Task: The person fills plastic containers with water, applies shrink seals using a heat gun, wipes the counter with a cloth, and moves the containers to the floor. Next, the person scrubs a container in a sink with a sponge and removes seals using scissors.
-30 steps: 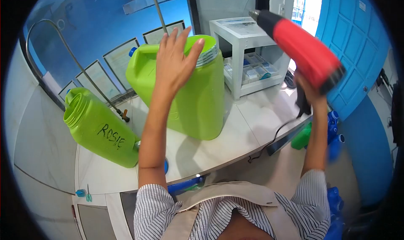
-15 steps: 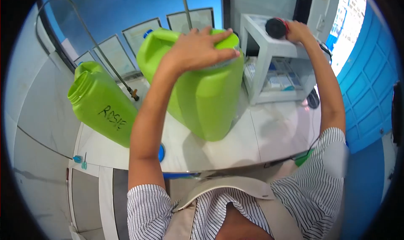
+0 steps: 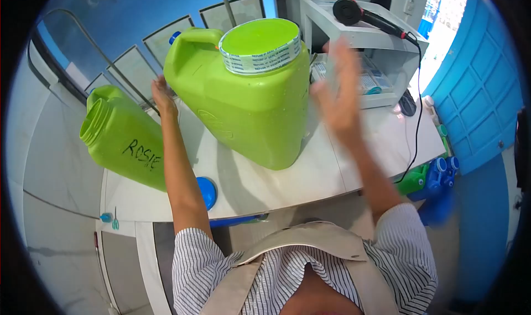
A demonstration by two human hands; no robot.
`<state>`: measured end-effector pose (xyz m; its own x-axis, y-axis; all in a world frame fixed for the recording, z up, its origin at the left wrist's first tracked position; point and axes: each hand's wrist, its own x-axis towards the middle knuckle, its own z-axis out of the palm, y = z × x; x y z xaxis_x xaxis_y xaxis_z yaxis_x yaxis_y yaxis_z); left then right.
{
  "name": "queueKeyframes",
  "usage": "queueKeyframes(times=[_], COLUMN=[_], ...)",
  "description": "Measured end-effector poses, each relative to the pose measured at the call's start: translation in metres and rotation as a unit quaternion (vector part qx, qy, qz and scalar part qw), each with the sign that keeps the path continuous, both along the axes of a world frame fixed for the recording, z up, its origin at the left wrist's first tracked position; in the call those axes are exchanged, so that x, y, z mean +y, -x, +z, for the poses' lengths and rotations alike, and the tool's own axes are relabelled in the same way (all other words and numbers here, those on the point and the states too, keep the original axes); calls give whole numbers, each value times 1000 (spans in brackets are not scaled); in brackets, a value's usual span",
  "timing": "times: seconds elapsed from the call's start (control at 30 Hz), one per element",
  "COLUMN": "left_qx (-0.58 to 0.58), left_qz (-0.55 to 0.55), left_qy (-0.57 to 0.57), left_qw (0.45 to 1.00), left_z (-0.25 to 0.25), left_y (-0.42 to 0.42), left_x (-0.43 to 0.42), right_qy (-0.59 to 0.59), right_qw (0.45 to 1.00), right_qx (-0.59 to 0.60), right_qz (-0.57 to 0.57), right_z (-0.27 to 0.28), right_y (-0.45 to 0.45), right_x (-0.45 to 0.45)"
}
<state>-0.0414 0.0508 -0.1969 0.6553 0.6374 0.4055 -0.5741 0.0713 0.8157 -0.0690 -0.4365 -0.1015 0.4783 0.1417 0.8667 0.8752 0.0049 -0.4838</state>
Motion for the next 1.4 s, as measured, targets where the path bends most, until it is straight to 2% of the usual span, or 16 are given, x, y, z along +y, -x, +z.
queueKeyframes(times=[0.07, 0.1, 0.17, 0.3, 0.37, 0.5, 0.7, 0.77, 0.9, 1.03, 1.1, 1.13, 1.2, 1.23, 1.27, 1.4], left_qx=[44, 50, 114, 141, 147, 120, 45, 90, 89, 73, 73, 80, 85, 82, 77, 80], left_qz=[-119, -136, -59, -79, 3, 108, 199, 237, 232, 252, 251, 262, 274, 268, 264, 306], left_qy=[158, 151, 8, 112, 122, 88, 105, 157, 85, 62, 57, 70, 86, 81, 77, 46], left_qw=[979, 978, 992, 980, 982, 983, 973, 955, 965, 963, 964, 959, 954, 956, 958, 948], left_z=[15, 5, -28, -27, -25, -28, -15, -15, -37, -39, -41, -40, -38, -36, -36, -46], left_y=[14, 8, -9, 16, 43, 111, 142, 136, 126, 121, 122, 121, 117, 118, 118, 115], left_x=[-75, -78, -83, -98, -121, -203, -399, -445, -474, -475, -472, -471, -472, -474, -476, -479], right_qy=[91, 96, 101, 60, 38, -63, -67, -79, -19, 130, 125, 63, 124, 182, 292, 427], right_qw=[995, 991, 979, 979, 980, 995, 958, 953, 956, 970, 878, 896, 954, 939, 872, 825], right_qx=[26, 39, 62, 37, 23, 71, 166, 159, 210, 172, 329, 366, 261, 183, 206, 94], right_qz=[-15, -83, -165, -192, -196, -27, 223, 244, 203, 114, 324, 242, -79, -226, -335, -358], right_z=[-33, -43, -50, -50, -55, -49, -45, -38, -40, -42, -54, -71, -121, -152, -150, -223], right_y=[49, 55, 60, 39, 8, -72, -186, -194, -213, -188, -189, -205, -270, -302, -302, -377], right_x=[42, 66, 86, 75, 64, 35, 44, 46, 35, -14, -75, -105, -169, -200, -220, -258])
